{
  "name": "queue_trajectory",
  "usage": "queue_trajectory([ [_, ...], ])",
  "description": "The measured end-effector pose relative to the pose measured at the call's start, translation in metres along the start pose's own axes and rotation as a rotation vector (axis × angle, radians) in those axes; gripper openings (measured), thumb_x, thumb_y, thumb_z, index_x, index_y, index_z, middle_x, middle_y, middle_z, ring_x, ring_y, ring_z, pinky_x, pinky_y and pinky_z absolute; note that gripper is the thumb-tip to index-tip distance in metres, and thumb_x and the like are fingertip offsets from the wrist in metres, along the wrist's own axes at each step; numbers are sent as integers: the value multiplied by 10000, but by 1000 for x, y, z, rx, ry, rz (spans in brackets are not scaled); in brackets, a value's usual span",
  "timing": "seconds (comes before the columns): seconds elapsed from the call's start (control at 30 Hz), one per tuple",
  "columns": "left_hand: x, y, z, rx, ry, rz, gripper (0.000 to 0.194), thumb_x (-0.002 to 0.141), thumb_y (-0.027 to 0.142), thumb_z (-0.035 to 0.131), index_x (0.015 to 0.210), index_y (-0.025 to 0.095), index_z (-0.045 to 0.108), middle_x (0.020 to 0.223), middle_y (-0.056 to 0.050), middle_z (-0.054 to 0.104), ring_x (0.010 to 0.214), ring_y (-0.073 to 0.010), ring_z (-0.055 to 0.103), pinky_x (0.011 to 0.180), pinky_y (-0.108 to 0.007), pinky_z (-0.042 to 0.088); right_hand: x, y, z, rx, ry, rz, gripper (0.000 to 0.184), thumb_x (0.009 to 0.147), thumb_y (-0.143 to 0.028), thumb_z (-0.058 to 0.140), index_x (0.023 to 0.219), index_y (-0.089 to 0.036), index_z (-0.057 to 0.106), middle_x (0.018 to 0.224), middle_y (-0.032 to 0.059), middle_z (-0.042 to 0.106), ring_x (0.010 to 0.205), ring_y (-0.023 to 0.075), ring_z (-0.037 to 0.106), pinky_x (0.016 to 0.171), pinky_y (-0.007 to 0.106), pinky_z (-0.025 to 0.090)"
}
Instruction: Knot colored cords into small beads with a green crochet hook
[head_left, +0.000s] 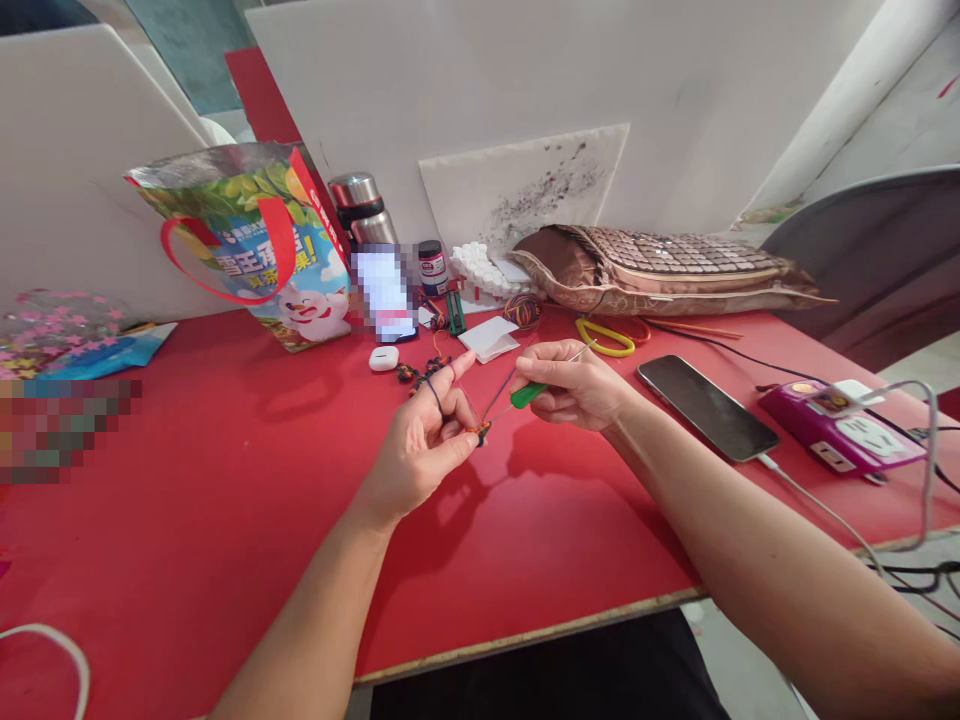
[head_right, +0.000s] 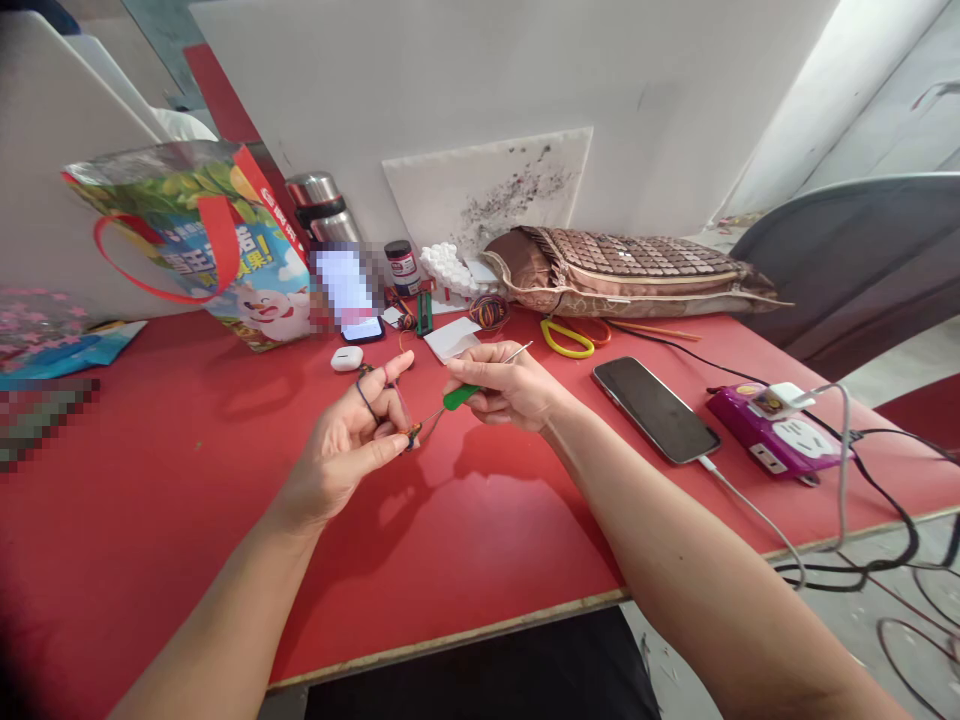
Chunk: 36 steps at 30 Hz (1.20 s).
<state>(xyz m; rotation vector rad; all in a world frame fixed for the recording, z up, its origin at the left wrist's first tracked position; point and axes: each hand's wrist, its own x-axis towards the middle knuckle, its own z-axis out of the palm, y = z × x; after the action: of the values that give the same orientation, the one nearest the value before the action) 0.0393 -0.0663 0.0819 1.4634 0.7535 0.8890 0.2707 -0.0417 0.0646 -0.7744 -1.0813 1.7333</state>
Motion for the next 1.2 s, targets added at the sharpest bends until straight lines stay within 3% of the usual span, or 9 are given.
queue_trajectory([
  [0.47,4,-5,2,262,60,25,743,858,172,680,1582,147,518,787,52,521,662,-127,362,687,-308,348,-1,-6,3,-104,40,19,493,675,-531,994,680,-141,693,471,-10,566,386,35,276,353,183,163],
  [0.7,8,-18,-1,417,169,-45,688,833,110,645,1515,149,566,759,67,536,660,-122,418,815,-312,445,-1,2,10,-356,83,-145,452,820,-537,855,661,-149,687,458,-35,523,369,54,341,351,215,241],
  [0.83,11,-20,-1,397,191,-117,743,831,124,649,1562,134,519,745,72,531,658,-133,426,791,-317,435,-3,5,17,-466,108,-218,471,866,-525,806,612,-166,638,475,-28,531,399,60,389,374,216,261],
  [1.0,10,-15,-1,271,214,-82,833,815,162,672,1626,157,480,738,66,500,676,-142,398,735,-310,382,-1,3,14,-297,126,-159,485,784,-577,879,677,-141,694,457,-44,518,378,43,304,365,217,209],
  [1.2,6,-6,0,79,158,-38,850,814,222,722,1632,189,494,762,44,533,681,-137,436,657,-296,331,3,0,3,-54,111,-27,517,641,-555,993,717,-122,720,449,-26,570,357,12,211,339,181,139],
])
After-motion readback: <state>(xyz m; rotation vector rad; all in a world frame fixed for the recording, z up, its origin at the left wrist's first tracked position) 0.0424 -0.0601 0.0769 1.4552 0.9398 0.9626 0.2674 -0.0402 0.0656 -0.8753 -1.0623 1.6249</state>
